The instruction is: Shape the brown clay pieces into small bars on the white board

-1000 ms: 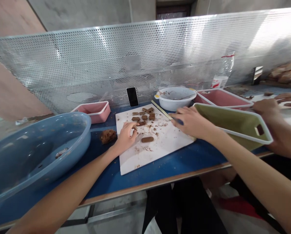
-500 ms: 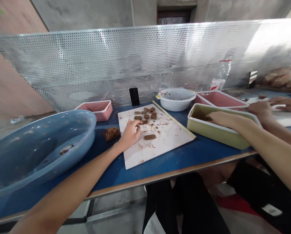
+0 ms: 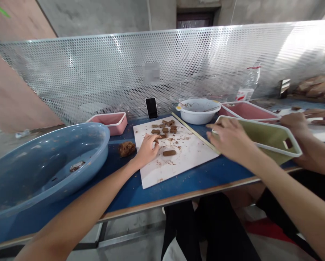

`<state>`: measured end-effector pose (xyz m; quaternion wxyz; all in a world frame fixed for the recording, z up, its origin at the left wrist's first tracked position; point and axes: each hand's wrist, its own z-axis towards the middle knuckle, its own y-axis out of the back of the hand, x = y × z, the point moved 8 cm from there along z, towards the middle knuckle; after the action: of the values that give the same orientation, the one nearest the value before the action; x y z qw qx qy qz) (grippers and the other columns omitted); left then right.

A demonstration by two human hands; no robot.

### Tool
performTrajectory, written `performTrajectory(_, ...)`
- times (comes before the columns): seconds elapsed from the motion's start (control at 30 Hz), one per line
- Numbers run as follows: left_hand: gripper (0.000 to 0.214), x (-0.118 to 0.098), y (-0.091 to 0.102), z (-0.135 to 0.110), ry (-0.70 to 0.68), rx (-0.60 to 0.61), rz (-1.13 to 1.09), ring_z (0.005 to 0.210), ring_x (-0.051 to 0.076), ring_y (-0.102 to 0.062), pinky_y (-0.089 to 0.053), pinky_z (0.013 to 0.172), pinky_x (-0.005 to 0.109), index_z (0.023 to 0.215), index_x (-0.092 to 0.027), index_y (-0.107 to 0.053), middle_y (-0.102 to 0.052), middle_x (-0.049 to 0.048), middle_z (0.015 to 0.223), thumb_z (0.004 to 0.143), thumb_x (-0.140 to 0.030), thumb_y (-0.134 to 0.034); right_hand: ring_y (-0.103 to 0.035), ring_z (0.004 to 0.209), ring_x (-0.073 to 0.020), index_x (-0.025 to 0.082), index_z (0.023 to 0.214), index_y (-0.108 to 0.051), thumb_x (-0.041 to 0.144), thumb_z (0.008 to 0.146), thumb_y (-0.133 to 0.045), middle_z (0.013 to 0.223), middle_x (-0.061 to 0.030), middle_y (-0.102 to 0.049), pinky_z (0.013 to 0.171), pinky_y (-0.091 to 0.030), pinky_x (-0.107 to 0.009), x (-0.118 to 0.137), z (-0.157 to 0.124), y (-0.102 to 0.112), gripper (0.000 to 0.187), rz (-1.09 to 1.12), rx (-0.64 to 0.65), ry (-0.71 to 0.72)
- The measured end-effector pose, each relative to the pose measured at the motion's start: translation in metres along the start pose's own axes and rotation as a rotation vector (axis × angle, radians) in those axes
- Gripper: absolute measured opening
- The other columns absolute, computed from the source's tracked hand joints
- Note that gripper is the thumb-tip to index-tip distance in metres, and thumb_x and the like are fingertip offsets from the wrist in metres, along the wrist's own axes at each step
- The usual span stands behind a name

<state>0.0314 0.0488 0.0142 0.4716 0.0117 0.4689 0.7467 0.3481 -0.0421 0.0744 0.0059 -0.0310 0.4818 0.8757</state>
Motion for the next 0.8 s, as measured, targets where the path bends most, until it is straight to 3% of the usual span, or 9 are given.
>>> performTrajectory(0.07,0.033,0.001,0.0,0.0,0.002,-0.003,-0.007,0.121,0.031,-0.067,-0.055,0.111,0.05,0.125,-0.019,-0.07,-0.078,0.0106,0.117,0.097,-0.005,-0.057,-0.058,0.136,-0.0366,0.015,0.15,-0.077,0.045,0.118,-0.054,0.143,-0.0217,-0.067,0.119,-0.041,-0.055,0.055,-0.02,-0.01,0.049,0.135,0.069,0.176)
performTrajectory(0.2,0.035,0.0,0.001,-0.001,-0.008,-0.008,-0.004,0.123,0.032,-0.067,-0.057,0.11,0.05,0.126,-0.02,-0.07,-0.079,0.0104,0.119,0.097,-0.005,-0.057,-0.052,0.143,-0.0426,0.024,0.155,-0.073,0.053,0.117,-0.051,0.16,-0.0204,-0.058,0.117,-0.046,-0.061,0.128,-0.047,-0.032,0.053,0.214,0.154,0.179)
performTrajectory(0.3,0.037,-0.001,0.002,-0.001,-0.015,-0.016,-0.002,0.122,0.031,-0.067,-0.056,0.11,0.05,0.126,-0.02,-0.07,-0.079,0.0103,0.118,0.096,-0.004,-0.057,-0.047,0.15,-0.0457,0.027,0.159,-0.069,0.057,0.118,-0.045,0.168,-0.0218,-0.053,0.116,-0.046,-0.065,0.164,-0.055,-0.045,0.056,0.214,0.214,0.202)
performTrajectory(0.53,0.036,0.0,0.0,-0.001,-0.009,-0.011,0.003,0.119,0.031,-0.065,-0.057,0.109,0.048,0.126,-0.019,-0.07,-0.077,0.0099,0.113,0.096,-0.004,-0.057,-0.038,0.159,-0.0491,0.017,0.157,-0.071,0.058,0.118,-0.043,0.169,-0.027,-0.053,0.12,-0.04,-0.072,0.177,-0.06,-0.047,0.063,0.111,0.211,0.033)
performTrajectory(0.7,0.038,0.0,0.0,-0.001,-0.011,-0.009,0.004,0.121,0.031,-0.066,-0.056,0.109,0.048,0.127,-0.019,-0.07,-0.078,0.0101,0.114,0.096,-0.003,-0.058,-0.038,0.16,-0.0477,0.03,0.156,-0.072,0.062,0.118,-0.044,0.175,-0.0207,-0.05,0.118,-0.042,-0.072,0.191,-0.06,-0.044,0.058,0.145,0.245,0.085)
performTrajectory(0.8,0.038,0.001,0.001,-0.001,-0.002,-0.015,0.004,0.12,0.031,-0.066,-0.057,0.109,0.048,0.127,-0.02,-0.07,-0.077,0.0097,0.113,0.096,-0.003,-0.058,-0.039,0.158,-0.0493,0.023,0.153,-0.075,0.063,0.118,-0.043,0.17,-0.0248,-0.052,0.118,-0.042,-0.074,0.184,-0.058,-0.042,0.062,0.114,0.22,-0.026)
